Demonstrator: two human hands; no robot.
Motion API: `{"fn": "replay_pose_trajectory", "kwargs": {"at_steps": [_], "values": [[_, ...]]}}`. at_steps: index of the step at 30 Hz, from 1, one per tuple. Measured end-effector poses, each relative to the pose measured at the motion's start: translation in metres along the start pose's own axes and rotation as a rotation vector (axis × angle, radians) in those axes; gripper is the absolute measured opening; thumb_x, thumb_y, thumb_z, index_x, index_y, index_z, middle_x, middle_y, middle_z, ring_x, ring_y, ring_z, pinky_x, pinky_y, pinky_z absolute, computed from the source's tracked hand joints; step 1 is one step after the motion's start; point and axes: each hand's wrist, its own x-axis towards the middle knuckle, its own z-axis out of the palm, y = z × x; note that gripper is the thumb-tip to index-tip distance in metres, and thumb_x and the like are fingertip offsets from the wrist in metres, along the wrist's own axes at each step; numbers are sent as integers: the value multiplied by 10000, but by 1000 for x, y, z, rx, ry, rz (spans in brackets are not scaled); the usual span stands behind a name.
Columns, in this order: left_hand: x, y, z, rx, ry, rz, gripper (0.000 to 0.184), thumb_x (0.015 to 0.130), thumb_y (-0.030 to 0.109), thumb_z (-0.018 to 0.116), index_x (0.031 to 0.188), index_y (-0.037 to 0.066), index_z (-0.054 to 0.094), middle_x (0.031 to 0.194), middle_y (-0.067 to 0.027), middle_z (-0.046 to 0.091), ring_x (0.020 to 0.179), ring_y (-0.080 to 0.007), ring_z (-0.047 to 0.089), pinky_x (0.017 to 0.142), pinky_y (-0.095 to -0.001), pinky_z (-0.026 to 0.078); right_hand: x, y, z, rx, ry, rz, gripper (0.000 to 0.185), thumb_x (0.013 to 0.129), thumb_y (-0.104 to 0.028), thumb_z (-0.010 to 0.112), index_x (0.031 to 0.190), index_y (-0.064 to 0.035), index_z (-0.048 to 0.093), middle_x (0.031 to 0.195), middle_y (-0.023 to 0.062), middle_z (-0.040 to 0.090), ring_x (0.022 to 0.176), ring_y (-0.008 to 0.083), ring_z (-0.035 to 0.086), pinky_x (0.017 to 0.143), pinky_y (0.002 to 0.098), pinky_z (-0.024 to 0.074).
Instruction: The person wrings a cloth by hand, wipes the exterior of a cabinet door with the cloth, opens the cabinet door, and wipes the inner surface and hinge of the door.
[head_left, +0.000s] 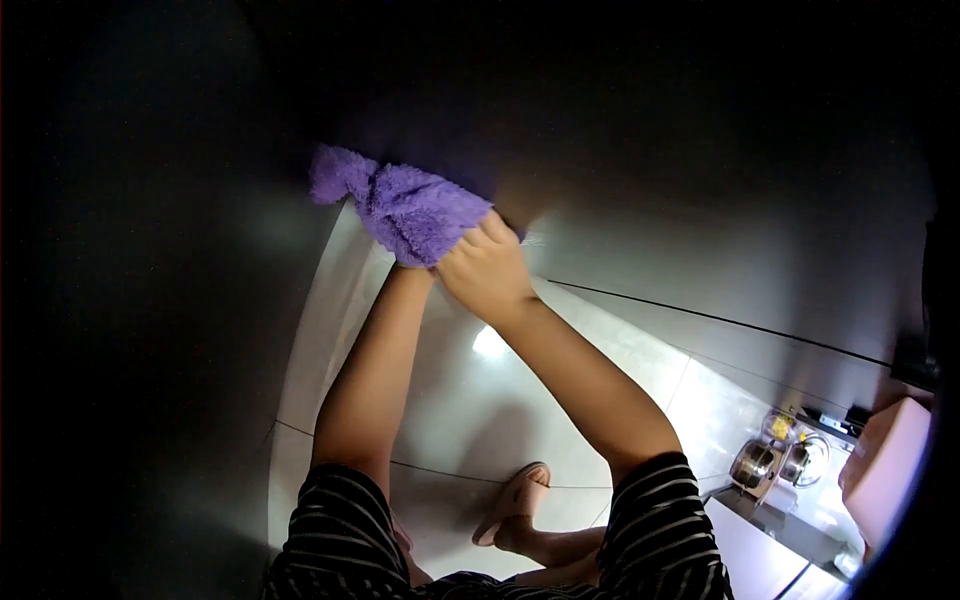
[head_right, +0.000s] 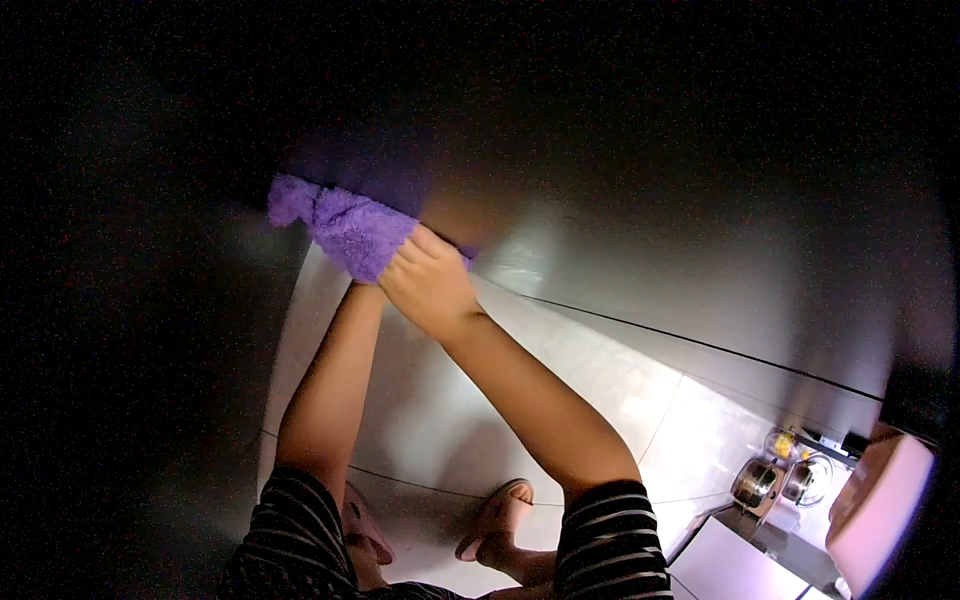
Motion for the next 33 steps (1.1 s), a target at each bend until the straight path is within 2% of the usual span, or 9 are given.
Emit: {"fn": "replay_pose_trajectory", "kwargs": {"at_steps": [5, 12, 14, 18, 22, 25, 29, 30, 33], "values": [[-3, -44, -13, -103, 136, -180, 350, 844, 320, 504, 1117, 103, 536, 1125, -99, 545, 1076, -257, 475, 950, -407, 338, -16, -5, 31, 2, -158, -22, 345, 742, -166, 518, 1048, -36, 614, 1160, 63, 584, 1143, 183, 498, 1052, 331, 297], [-8, -59, -19, -282, 251, -369, 330, 850, 309, 499, 1103, 101, 539, 1105, -97, 552, 1055, -253, 488, 934, -395, 357, -56, -9, 46, 5, -336, 67, 352, 747, -134, 514, 1077, -36, 589, 1160, 87, 569, 1161, 222, 470, 1066, 367, 269], [-23, -53, -9, -363, 212, -423, 325, 851, 306, 497, 1099, 101, 540, 1100, -96, 554, 1049, -252, 492, 930, -392, 363, -66, -12, 42, 66, -427, 161, 365, 739, -111, 516, 1091, -34, 575, 1167, 106, 559, 1163, 251, 464, 1068, 385, 264], [-56, -25, 25, -550, 22, -518, 313, 855, 300, 494, 1091, 99, 541, 1089, -95, 559, 1037, -249, 500, 921, -385, 374, -90, -13, 22, 134, -271, 277, 376, 696, -91, 559, 1065, -20, 568, 1143, 154, 551, 1154, 322, 450, 1052, 447, 274], [-82, 22, 52, -673, -233, -442, 302, 858, 293, 491, 1083, 98, 543, 1078, -94, 563, 1025, -247, 508, 912, -379, 385, -87, -18, -12, 139, -155, 406, 456, 652, -146, 647, 1083, -20, 568, 1158, 163, 538, 1142, 380, 442, 1009, 526, 290], [-93, 59, 66, -713, -250, -339, 294, 860, 289, 489, 1077, 97, 544, 1069, -93, 566, 1016, -245, 514, 905, -374, 393, -73, -19, -34, 132, -58, 402, 469, 637, -157, 636, 1090, -49, 578, 1175, 156, 524, 1154, 365, 435, 1018, 532, 282], [-71, 60, 52, -711, -167, -258, 284, 864, 282, 486, 1069, 96, 546, 1058, -92, 570, 1004, -242, 521, 896, -367, 404, -46, -5, -24, 98, 18, 301, 379, 613, -184, 624, 980, -90, 642, 1085, 113, 575, 1065, 335, 499, 939, 493, 363], [-60, 55, 43, -690, -147, -241, 281, 864, 281, 485, 1067, 96, 547, 1055, -92, 571, 1001, -242, 523, 894, -365, 407, -36, -5, -18, -5, 20, 271, 301, 588, -175, 600, 875, -111, 666, 966, 68, 622, 986, 264, 548, 883, 452, 401], [-40, 37, 21, -639, -97, -232, 273, 867, 276, 483, 1060, 95, 548, 1047, -91, 575, 992, -240, 529, 887, -360, 415, -39, -4, 9, -134, -127, 216, 253, 598, -164, 577, 832, -123, 663, 902, 33, 637, 947, 203, 566, 867, 425, 404]]}}
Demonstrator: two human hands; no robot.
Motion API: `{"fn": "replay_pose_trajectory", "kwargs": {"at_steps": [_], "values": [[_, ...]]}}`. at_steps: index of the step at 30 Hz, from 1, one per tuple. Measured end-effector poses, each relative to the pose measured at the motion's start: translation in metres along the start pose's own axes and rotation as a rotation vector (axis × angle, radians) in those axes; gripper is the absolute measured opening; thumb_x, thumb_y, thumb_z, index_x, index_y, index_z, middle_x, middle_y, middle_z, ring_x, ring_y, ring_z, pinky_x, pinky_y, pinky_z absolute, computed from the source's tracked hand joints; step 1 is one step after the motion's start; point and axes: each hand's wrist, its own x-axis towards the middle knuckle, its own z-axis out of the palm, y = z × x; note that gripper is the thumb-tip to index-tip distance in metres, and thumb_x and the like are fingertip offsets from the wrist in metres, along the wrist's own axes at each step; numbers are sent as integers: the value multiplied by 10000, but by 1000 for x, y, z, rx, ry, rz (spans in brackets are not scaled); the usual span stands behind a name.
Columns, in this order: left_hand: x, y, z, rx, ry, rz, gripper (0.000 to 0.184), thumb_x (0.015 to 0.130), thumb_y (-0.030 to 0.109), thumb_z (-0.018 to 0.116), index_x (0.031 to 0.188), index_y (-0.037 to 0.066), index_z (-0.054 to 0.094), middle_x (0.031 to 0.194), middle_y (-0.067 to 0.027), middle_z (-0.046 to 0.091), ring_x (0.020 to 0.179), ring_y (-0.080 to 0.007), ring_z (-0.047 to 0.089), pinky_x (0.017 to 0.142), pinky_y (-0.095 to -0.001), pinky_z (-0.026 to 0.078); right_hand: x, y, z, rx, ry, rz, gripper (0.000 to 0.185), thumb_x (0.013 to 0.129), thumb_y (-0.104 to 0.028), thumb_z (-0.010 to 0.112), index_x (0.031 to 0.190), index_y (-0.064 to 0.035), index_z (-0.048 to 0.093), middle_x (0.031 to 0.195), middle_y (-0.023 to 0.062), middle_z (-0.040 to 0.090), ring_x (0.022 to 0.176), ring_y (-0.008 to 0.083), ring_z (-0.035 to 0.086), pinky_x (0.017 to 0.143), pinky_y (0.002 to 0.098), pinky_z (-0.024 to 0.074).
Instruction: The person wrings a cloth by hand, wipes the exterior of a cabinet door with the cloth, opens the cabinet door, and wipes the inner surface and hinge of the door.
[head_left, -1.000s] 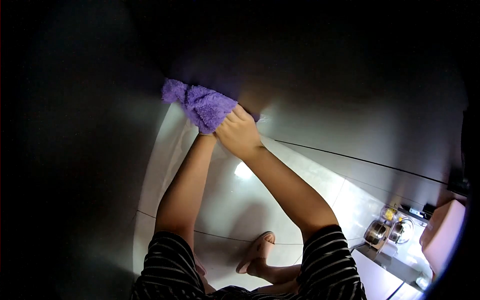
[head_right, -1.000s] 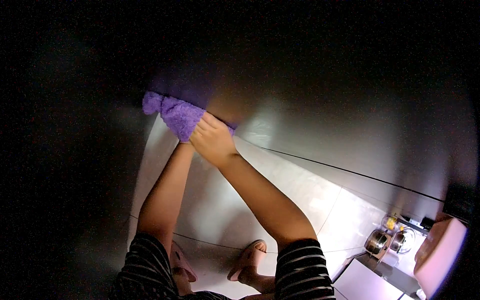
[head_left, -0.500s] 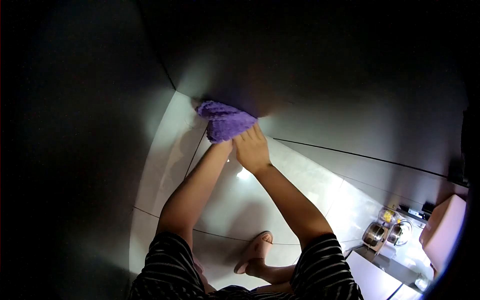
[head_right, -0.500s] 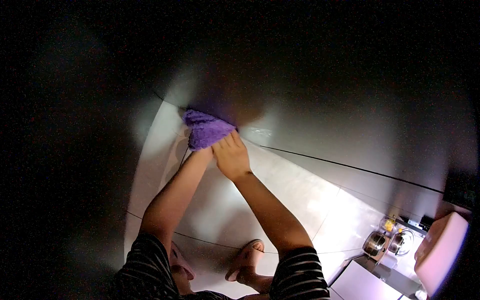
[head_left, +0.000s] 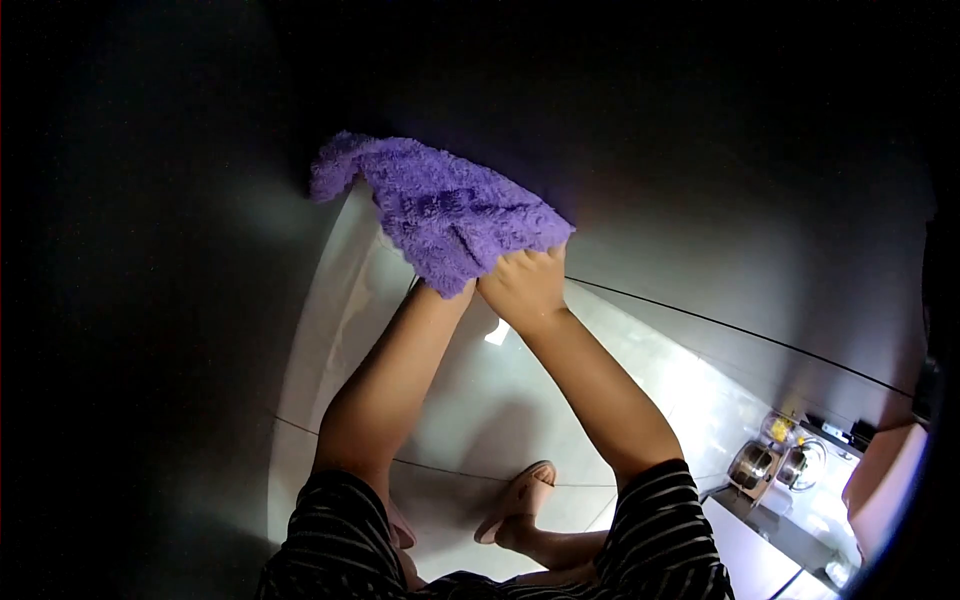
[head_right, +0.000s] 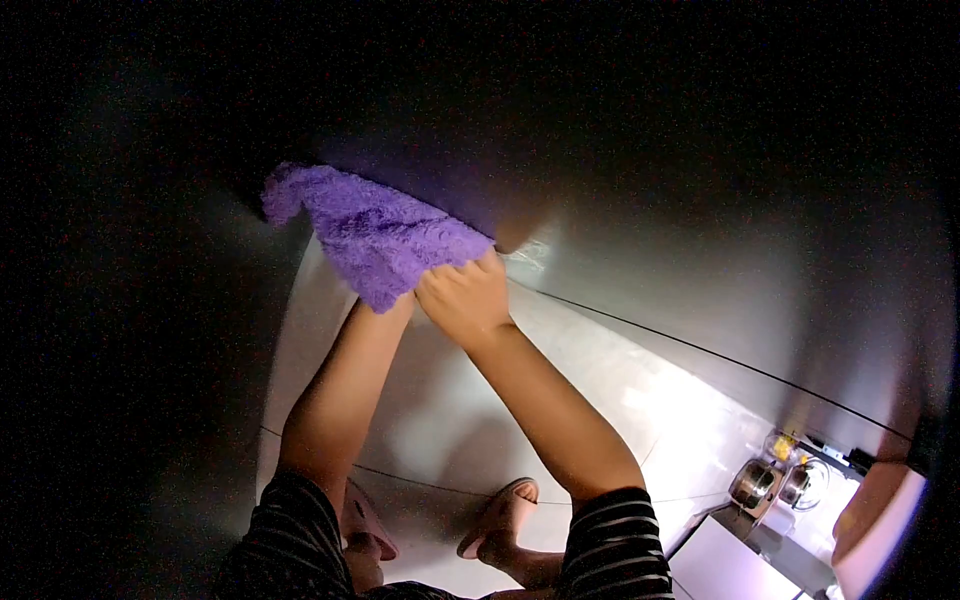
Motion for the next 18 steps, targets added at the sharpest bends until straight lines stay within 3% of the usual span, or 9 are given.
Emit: {"fn": "replay_pose_trajectory", "kwargs": {"at_steps": [2, 4, 7, 12, 14, 15, 18], "values": [[6, -6, -14, 12, 36, -14, 268, 868, 273, 482, 1056, 94, 549, 1042, -90, 577, 986, -238, 533, 882, -357, 420, -4, 1, 8, -7, -99, -35, 229, 637, -159, 559, 841, -120, 656, 888, 19, 639, 937, 168, 571, 867, 398, 400], [14, -17, -28, 8, 73, -41, 263, 870, 270, 480, 1052, 93, 550, 1036, -90, 579, 979, -237, 537, 878, -354, 426, -18, 6, 20, 65, -235, -93, 313, 674, -141, 554, 966, -82, 651, 1004, 72, 622, 1009, 205, 550, 938, 411, 358], [14, -24, -44, -51, 122, -98, 256, 872, 265, 478, 1046, 92, 551, 1028, -89, 582, 970, -235, 543, 871, -349, 434, -21, 4, 32, -14, -124, -195, 283, 726, -139, 516, 971, -58, 632, 1025, 76, 605, 1048, 206, 530, 987, 395, 342], [0, -21, -47, -188, 24, -216, 244, 876, 257, 474, 1036, 91, 553, 1014, -87, 587, 955, -232, 552, 860, -340, 448, -28, -8, 20, 149, -187, -41, 345, 723, -103, 538, 1060, -43, 576, 1063, 100, 573, 1082, 252, 499, 1026, 430, 306], [-7, -26, -32, -239, 43, -341, 239, 878, 254, 473, 1032, 90, 554, 1008, -87, 590, 949, -231, 556, 855, -337, 453, -28, -10, 2, 228, -211, 52, 393, 700, -82, 562, 1090, -37, 557, 1086, 108, 561, 1087, 275, 489, 1026, 440, 304], [-10, -30, -23, -268, 97, -433, 227, 856, 247, 484, 983, 81, 575, 924, -89, 619, 868, -230, 591, 816, -348, 480, -33, -8, -9, 242, -219, 92, 416, 689, -71, 571, 1102, -35, 550, 1096, 112, 557, 1089, 287, 486, 1026, 442, 304], [-27, -17, 11, -121, -271, -341, 214, 871, 246, 471, 960, 85, 580, 928, -97, 624, 881, -230, 593, 826, -344, 477, -39, -1, -42, 197, -130, 167, 463, 662, -73, 595, 1120, -31, 544, 1134, 124, 544, 1111, 327, 468, 1016, 479, 299]]}}
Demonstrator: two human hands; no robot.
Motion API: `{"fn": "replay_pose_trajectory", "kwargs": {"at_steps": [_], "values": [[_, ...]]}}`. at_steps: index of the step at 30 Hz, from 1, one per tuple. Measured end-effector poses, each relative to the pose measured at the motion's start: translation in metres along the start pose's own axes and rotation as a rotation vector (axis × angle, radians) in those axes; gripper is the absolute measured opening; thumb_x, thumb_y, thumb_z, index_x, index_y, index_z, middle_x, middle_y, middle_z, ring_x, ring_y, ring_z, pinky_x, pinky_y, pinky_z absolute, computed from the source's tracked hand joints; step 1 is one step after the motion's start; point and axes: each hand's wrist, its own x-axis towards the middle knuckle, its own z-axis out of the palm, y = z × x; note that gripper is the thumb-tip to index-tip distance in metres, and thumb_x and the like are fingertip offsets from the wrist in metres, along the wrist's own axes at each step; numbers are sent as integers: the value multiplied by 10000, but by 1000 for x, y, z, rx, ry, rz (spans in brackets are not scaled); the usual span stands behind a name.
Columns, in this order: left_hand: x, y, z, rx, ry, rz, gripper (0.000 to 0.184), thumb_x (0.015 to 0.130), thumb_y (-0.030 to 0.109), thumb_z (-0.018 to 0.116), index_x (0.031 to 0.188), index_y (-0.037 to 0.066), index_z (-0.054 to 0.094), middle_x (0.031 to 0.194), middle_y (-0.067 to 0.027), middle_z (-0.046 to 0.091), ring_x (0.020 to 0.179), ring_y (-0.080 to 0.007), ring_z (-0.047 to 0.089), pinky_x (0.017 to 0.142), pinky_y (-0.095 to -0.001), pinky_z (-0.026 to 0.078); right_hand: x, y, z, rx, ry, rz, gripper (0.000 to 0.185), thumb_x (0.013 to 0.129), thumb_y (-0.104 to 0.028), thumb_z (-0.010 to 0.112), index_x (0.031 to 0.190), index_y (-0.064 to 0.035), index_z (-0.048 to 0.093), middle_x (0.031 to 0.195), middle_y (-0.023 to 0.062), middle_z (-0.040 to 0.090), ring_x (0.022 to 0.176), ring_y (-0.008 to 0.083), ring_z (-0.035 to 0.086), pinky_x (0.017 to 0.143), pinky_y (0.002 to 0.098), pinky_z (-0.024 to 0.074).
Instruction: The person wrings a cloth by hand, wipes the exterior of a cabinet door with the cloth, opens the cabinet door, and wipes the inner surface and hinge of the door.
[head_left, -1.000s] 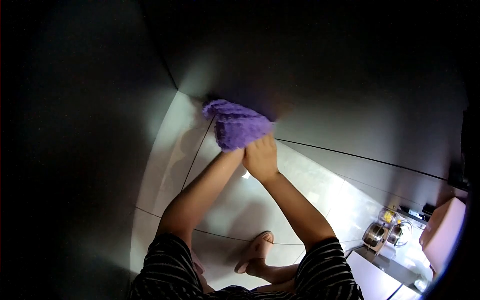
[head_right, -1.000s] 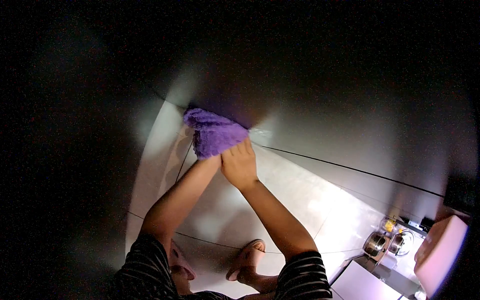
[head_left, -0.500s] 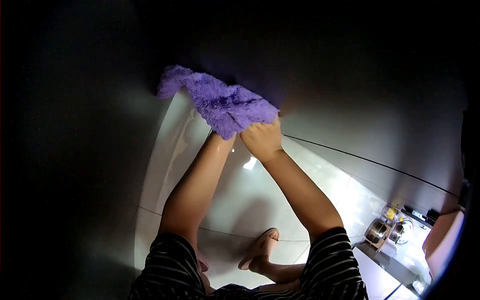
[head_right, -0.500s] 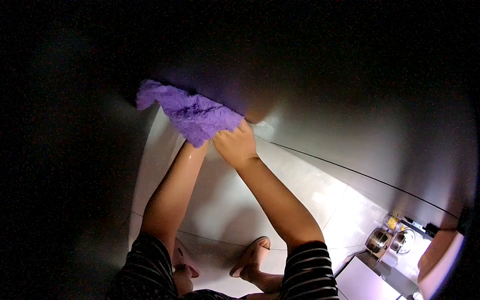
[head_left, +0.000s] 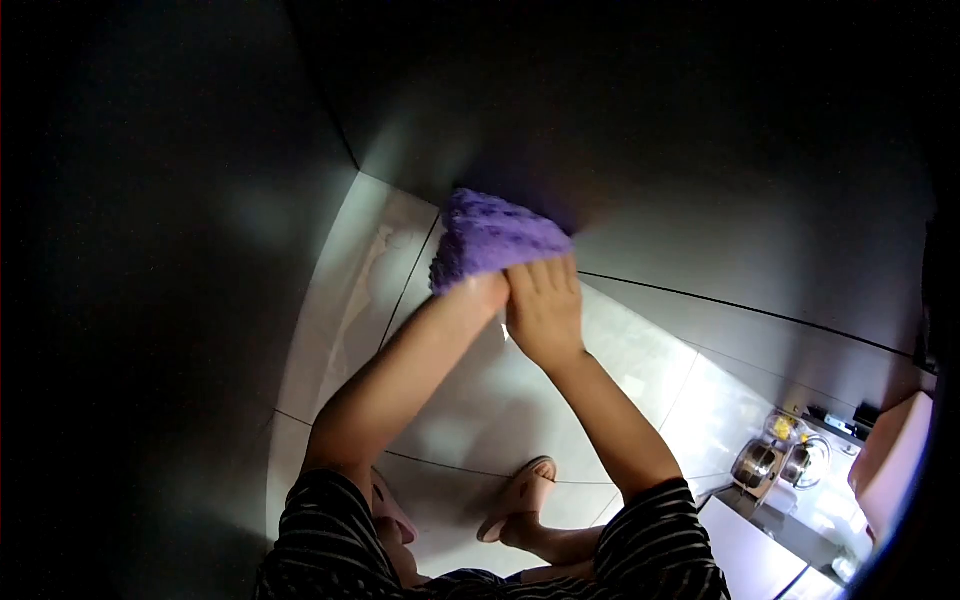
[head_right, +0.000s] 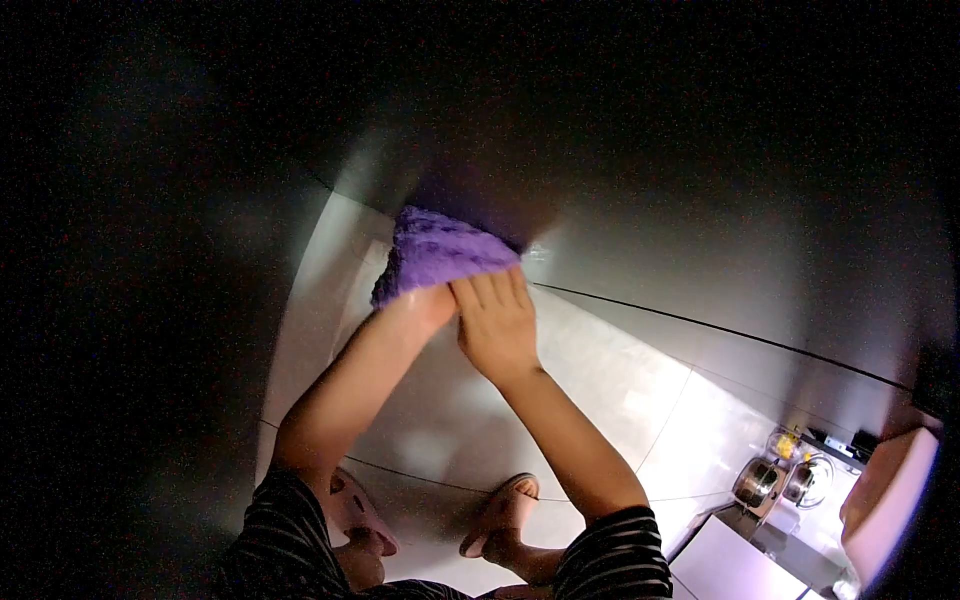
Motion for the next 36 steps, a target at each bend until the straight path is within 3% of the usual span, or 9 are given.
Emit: {"fn": "replay_pose_trajectory", "kwargs": {"at_steps": [8, 11, 15, 17, 26, 27, 32, 35, 36], "values": [[-8, -3, 59, -129, 459, 393, 240, 896, 266, 441, 995, 85, 563, 976, -97, 609, 932, -225, 570, 853, -336, 463, 26, 8, -16, -149, 305, -184, 296, 645, -218, 597, 904, -79, 630, 935, 82, 593, 973, 295, 527, 921, 522, 346], [10, 15, 21, -62, 601, 466, 250, 905, 273, 430, 1009, 85, 557, 995, -97, 603, 952, -223, 561, 864, -333, 457, 31, 9, 14, -174, -42, -178, 221, 695, -172, 544, 892, -103, 619, 812, 15, 563, 891, 207, 540, 925, 401, 368], [16, 14, -55, -75, 405, 223, 289, 920, 309, 410, 1045, 86, 544, 1022, -83, 592, 981, -213, 543, 885, -338, 444, 35, 4, 64, -129, -183, -245, 303, 719, -130, 514, 1002, -81, 610, 1044, 70, 576, 1057, 209, 498, 1005, 382, 316], [19, 8, -77, -137, 435, 29, 289, 920, 314, 410, 1035, 88, 548, 1026, -83, 593, 982, -215, 546, 885, -340, 443, 26, 2, 66, -139, -53, -217, 250, 733, -135, 509, 957, -90, 612, 952, 50, 582, 1003, 210, 513, 1009, 367, 318], [-26, -2, 111, -160, -170, -74, 260, 890, 202, 487, 1060, 31, 586, 966, -120, 624, 927, -219, 592, 875, -349, 480, -42, 33, -34, -130, 203, 108, 473, 643, -239, 668, 1081, -76, 595, 1222, 124, 508, 1189, 347, 408, 1026, 553, 220], [-25, -19, 120, -480, 216, -112, 250, 879, 188, 503, 1049, 22, 582, 982, -114, 629, 932, -220, 593, 888, -350, 470, -44, 40, -35, -173, 219, 80, 463, 657, -242, 664, 1086, -84, 597, 1236, 127, 500, 1199, 353, 399, 1023, 555, 221], [-1, -19, 58, -502, -359, -198, 249, 871, 203, 495, 1039, 45, 591, 1127, -115, 591, 1067, -250, 531, 987, -356, 391, -47, 67, 10, -210, 289, -26, 399, 680, -258, 646, 1058, -131, 622, 1222, 106, 515, 1155, 360, 434, 967, 558, 271], [10, -20, -14, -674, -77, -352, 178, 877, 161, 479, 968, 47, 582, 1013, -111, 614, 965, -248, 567, 915, -363, 454, -38, 60, 33, -197, -268, 44, 341, 754, -190, 573, 1084, -111, 604, 1196, 66, 539, 1120, 262, 484, 969, 455, 309], [7, -6, 5, -293, 502, -363, 168, 879, 142, 481, 976, 45, 578, 1016, -109, 612, 965, -249, 566, 916, -381, 453, -38, 61, 43, -146, -521, 103, 345, 776, -163, 550, 1112, -99, 590, 1205, 66, 535, 1143, 253, 477, 1002, 440, 287]]}}
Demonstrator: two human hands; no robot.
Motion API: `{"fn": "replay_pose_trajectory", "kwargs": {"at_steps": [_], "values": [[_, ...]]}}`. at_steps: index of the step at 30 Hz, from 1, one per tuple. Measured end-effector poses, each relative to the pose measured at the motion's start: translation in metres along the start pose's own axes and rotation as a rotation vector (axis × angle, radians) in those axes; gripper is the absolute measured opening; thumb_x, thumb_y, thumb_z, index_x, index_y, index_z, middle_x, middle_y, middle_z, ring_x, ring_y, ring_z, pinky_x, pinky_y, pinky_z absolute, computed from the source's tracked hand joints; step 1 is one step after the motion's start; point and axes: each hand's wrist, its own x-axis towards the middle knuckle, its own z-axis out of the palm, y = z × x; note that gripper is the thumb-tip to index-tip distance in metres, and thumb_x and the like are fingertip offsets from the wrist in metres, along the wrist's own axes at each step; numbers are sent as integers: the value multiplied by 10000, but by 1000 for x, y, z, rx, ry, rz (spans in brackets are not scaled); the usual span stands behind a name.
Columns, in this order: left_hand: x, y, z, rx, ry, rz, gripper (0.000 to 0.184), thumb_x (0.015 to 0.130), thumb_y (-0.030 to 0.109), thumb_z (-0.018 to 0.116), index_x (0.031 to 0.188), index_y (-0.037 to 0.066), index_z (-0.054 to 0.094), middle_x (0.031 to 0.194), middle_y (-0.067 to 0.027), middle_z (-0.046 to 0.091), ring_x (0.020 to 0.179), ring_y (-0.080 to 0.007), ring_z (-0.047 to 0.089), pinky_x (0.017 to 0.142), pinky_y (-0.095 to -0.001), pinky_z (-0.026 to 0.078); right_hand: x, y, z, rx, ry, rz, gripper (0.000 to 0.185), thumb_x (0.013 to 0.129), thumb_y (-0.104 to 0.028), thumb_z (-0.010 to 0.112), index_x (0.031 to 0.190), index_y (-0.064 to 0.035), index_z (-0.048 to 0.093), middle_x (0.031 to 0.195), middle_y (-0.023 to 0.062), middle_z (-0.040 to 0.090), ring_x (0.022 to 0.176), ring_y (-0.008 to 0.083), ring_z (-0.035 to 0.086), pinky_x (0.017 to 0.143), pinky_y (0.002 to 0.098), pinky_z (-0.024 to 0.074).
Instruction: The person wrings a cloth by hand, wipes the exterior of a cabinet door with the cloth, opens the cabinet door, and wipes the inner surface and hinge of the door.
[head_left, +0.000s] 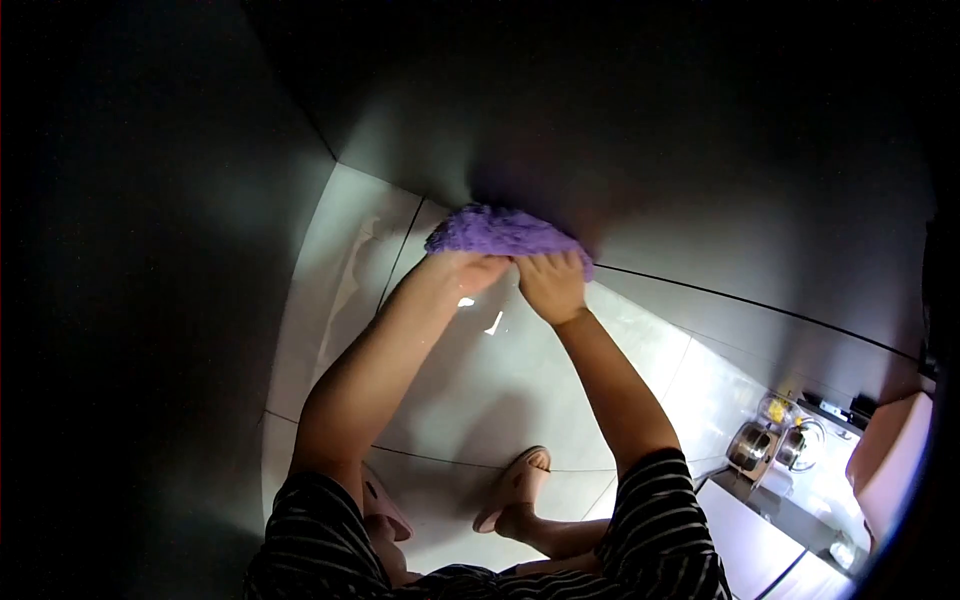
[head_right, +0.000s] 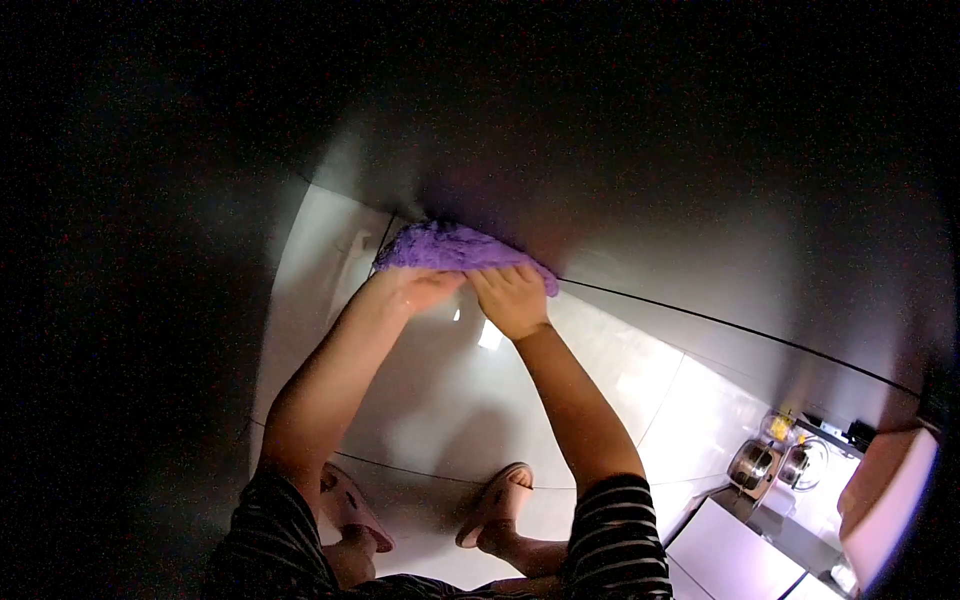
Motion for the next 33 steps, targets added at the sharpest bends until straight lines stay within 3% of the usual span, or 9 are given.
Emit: {"fn": "replay_pose_trajectory", "kwargs": {"at_steps": [3, 9, 12, 15, 18, 21, 25, 29, 33], "values": [[33, 8, -48, 77, 61, 134, 182, 884, 131, 485, 1031, 57, 563, 1061, -97, 597, 993, -247, 560, 927, -386, 445, 17, 11, 56, -98, 224, -257, 339, 813, -128, 487, 1139, -124, 579, 1195, 27, 554, 1110, 188, 510, 1005, 353, 316], [31, -8, -32, 229, 92, 285, 306, 874, 193, 516, 1172, 123, 516, 1155, -43, 562, 1062, -163, 540, 931, -311, 417, 20, 20, 69, -288, 284, -351, 369, 799, -172, 502, 1159, -114, 557, 1169, 6, 576, 1081, 147, 529, 1005, 295, 339], [26, -24, -12, 444, 1, 100, 305, 875, 221, 529, 1175, 169, 512, 1182, -17, 554, 1043, -163, 535, 935, -355, 404, -5, 35, 52, -256, 338, -333, 320, 776, -161, 522, 1086, -123, 588, 1087, 1, 598, 1005, 136, 550, 940, 319, 377], [-16, -44, 33, 494, -372, 26, 313, 886, 284, 480, 1153, 135, 545, 1159, -33, 585, 1053, -169, 533, 933, -349, 391, -48, 65, 11, -219, 444, -312, 258, 692, -126, 562, 944, -128, 616, 952, 3, 604, 930, 168, 554, 858, 373, 403], [-31, -57, 59, 421, -730, -97, 342, 897, 269, 444, 1145, 61, 555, 1130, -80, 605, 1060, -191, 549, 941, -339, 407, -91, 83, -29, -323, 489, -177, 312, 627, -99, 616, 939, -100, 615, 1067, 72, 602, 1043, 271, 532, 912, 460, 368], [-53, -71, 99, 332, -874, -133, 380, 915, 224, 407, 1172, -23, 538, 1128, -141, 607, 1054, -218, 578, 939, -324, 435, -106, 84, -66, -329, 556, -51, 457, 691, -166, 636, 1136, -69, 592, 1197, 145, 556, 1169, 345, 456, 1010, 499, 260], [-48, -80, 80, 243, -823, -156, 334, 910, 226, 439, 1164, 32, 535, 1145, -104, 590, 1065, -213, 551, 951, -343, 413, -96, 90, -41, -89, 572, -85, 462, 685, -177, 640, 1133, -74, 598, 1209, 145, 550, 1189, 342, 437, 1038, 496, 207], [-17, -71, 39, 297, -629, -103, 294, 905, 228, 471, 1156, 88, 533, 1162, -67, 573, 1075, -207, 524, 964, -361, 391, -72, 87, 16, -349, 706, -127, 390, 646, -217, 621, 1033, -175, 642, 1091, 36, 592, 1055, 222, 520, 961, 458, 341], [11, -62, -1, 300, -466, 5, 281, 891, 207, 465, 1107, 54, 559, 1110, -96, 601, 1068, -209, 541, 951, -352, 394, -46, 78, 59, -333, 471, -228, 348, 681, -204, 584, 1024, -174, 632, 1048, -26, 596, 934, 137, 550, 880, 364, 399]]}}
